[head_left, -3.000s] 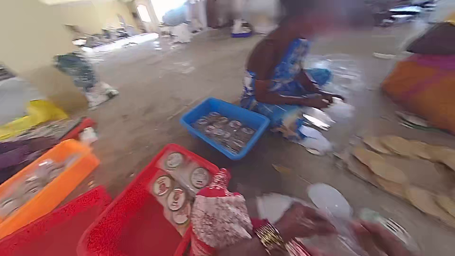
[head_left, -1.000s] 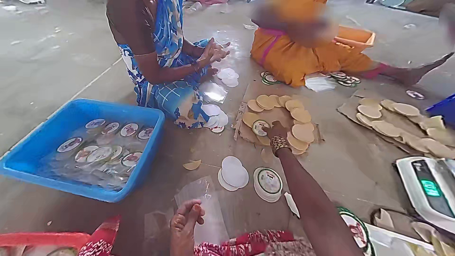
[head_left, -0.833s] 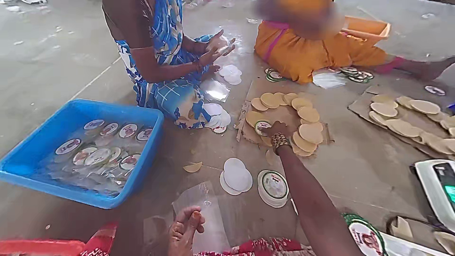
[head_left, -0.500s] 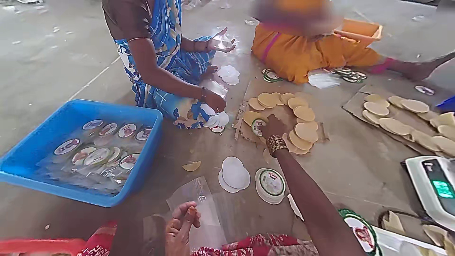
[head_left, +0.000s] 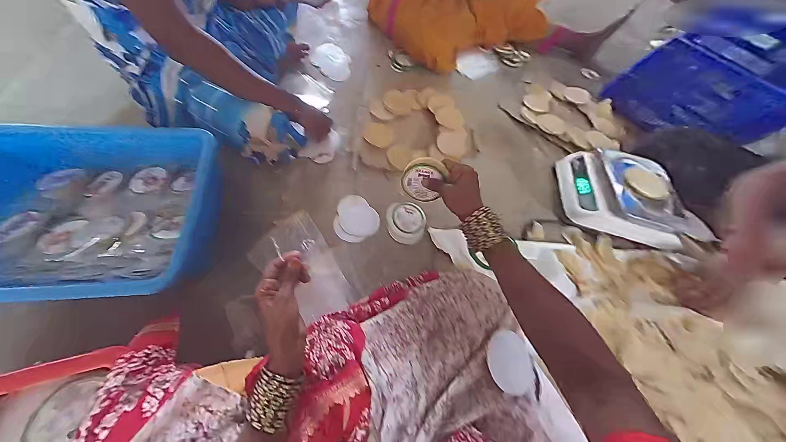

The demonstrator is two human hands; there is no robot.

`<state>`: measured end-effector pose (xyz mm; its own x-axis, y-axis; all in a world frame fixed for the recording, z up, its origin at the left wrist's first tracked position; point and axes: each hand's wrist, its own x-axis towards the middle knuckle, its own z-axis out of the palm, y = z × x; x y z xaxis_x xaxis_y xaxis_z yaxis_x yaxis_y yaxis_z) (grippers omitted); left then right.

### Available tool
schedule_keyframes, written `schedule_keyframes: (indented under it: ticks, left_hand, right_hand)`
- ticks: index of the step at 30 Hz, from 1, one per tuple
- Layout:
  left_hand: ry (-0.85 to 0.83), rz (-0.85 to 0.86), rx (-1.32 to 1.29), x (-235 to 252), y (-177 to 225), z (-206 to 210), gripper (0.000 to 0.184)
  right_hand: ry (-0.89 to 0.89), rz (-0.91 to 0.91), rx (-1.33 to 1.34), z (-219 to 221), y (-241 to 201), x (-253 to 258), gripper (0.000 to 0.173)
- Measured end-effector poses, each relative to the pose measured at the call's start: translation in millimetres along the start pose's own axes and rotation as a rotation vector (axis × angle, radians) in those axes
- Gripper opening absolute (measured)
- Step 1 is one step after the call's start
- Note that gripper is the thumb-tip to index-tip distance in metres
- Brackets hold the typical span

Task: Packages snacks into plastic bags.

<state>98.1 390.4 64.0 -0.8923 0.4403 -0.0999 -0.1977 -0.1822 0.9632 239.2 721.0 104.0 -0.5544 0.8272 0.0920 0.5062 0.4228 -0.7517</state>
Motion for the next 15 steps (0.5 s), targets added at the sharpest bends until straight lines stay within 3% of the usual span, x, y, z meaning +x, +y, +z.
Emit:
schedule_keyframes:
  ticks: [3,8,11,13,15]
  left_hand:
    - [-0.006,-0.013,-0.009,-2.9,8.9,4.7,0.014]
    - [-0.034,-0.018,0.029,-11.3,8.3,6.3,0.013]
    - [-0.025,-0.044,0.047,-14.4,5.6,6.1,0.014]
    - [-0.028,-0.048,0.062,-15.6,2.2,5.0,0.014]
    - [-0.033,-0.036,0.089,-16.7,-1.1,4.6,0.013]
  right_hand:
    - [-0.048,0.010,0.189,-64.5,-8.3,-66.2,0.030]
    - [-0.262,0.272,0.309,-148.2,-5.5,-191.3,0.028]
    - [-0.449,0.317,0.426,-157.0,30.8,-250.8,0.054]
    - [-0.444,0.416,0.423,-144.6,50.2,-280.7,0.074]
    - [-0.376,0.494,0.361,-129.1,61.9,-299.0,0.076]
